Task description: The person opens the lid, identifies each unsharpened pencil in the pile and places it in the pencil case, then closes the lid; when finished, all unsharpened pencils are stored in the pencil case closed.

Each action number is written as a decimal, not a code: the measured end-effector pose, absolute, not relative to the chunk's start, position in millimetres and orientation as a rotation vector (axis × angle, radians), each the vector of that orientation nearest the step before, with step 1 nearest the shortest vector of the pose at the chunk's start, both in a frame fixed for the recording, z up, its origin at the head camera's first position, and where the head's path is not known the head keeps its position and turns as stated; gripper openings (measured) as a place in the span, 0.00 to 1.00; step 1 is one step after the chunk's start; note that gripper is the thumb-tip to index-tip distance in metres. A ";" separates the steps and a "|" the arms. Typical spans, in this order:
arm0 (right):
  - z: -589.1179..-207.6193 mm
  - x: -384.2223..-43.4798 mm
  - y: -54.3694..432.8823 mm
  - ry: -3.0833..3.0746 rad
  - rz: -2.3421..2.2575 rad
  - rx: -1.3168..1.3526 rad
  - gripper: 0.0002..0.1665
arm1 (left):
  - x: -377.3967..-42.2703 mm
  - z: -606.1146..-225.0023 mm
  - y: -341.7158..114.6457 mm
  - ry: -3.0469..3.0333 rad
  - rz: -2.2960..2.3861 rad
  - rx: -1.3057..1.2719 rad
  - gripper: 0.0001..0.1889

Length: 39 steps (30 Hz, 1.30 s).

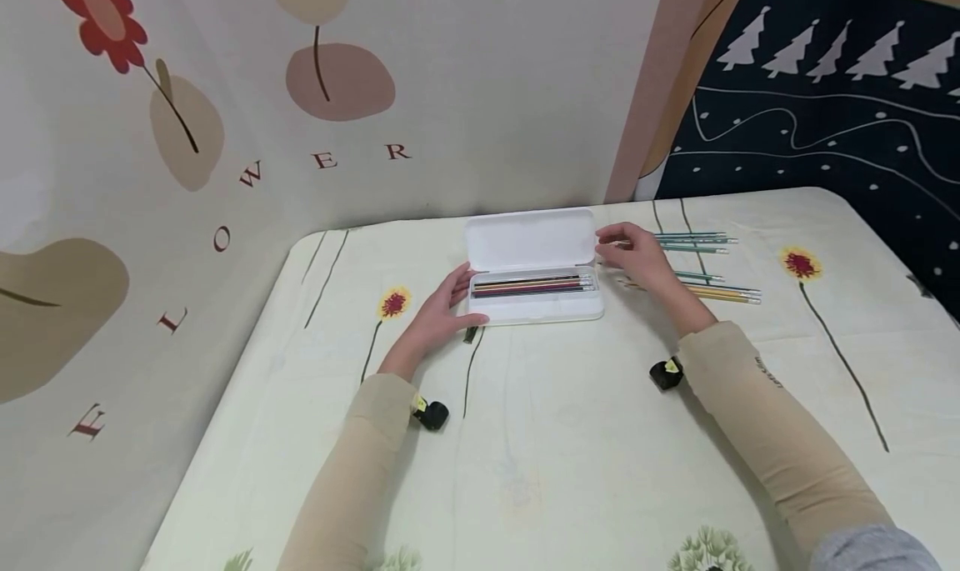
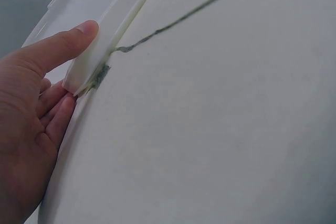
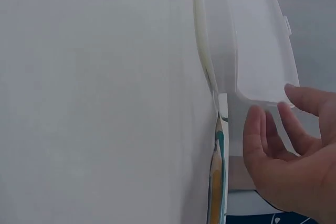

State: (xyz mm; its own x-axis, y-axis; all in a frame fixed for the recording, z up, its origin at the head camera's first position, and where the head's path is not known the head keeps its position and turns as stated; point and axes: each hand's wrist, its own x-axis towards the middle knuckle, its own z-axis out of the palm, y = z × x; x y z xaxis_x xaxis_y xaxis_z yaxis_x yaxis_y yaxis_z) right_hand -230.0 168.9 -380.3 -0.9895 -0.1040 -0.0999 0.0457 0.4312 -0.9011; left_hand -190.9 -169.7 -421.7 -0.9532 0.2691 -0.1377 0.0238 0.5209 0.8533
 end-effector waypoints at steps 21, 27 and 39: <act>-373.6 -227.2 170.3 2.194 -1.847 -0.051 0.30 | -190.8 -422.4 -169.7 2.508 1.435 0.272 0.57; -373.3 -221.1 184.1 2.310 -1.520 -0.288 0.21 | -191.5 -420.4 -173.2 2.449 1.477 0.289 0.47; -374.8 -217.3 162.8 2.565 -0.931 -0.666 0.43 | -190.4 -423.9 -182.5 2.567 1.390 0.250 0.42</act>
